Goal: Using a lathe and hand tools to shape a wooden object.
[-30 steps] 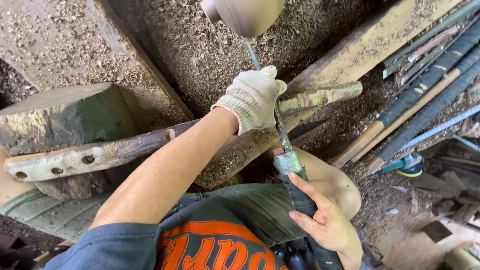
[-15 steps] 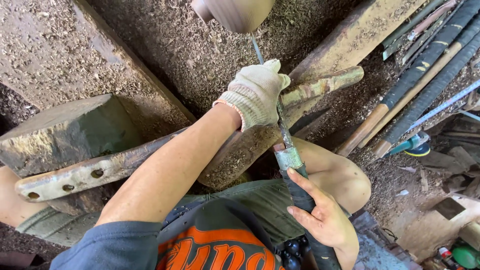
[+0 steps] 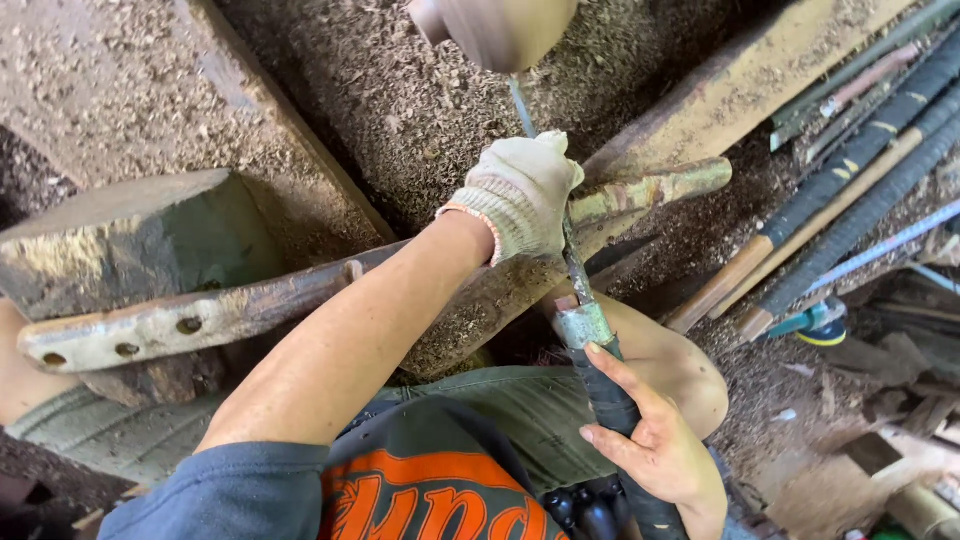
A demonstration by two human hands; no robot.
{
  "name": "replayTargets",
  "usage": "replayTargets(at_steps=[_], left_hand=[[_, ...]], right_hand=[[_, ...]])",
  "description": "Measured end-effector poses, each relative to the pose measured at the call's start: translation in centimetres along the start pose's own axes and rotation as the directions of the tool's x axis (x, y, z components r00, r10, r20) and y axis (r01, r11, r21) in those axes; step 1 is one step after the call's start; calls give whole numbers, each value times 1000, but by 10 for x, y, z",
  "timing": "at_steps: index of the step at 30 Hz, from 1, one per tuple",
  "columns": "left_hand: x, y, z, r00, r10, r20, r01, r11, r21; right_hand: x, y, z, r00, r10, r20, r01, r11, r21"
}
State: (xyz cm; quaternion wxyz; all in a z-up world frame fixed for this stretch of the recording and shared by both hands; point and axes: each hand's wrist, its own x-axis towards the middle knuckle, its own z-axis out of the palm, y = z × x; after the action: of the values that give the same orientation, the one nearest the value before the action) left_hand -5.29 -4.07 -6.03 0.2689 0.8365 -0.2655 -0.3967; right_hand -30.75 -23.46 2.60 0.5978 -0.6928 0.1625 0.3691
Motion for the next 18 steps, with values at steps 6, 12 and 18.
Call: replayTargets(at_steps=[6,12,18], left_hand=[[0,5,-1,998,-57,33,55,996,66],[4,5,7,998,-64,5,62,985,162],[0,13,-3,995,-95,5,93,977,194]], right_hand=[[2,12,-25,995,78,56,-76,996,-39],[6,22,-42,991,75,113,-89,988,124],[16,34,-56,987,101,126,-116,986,116]])
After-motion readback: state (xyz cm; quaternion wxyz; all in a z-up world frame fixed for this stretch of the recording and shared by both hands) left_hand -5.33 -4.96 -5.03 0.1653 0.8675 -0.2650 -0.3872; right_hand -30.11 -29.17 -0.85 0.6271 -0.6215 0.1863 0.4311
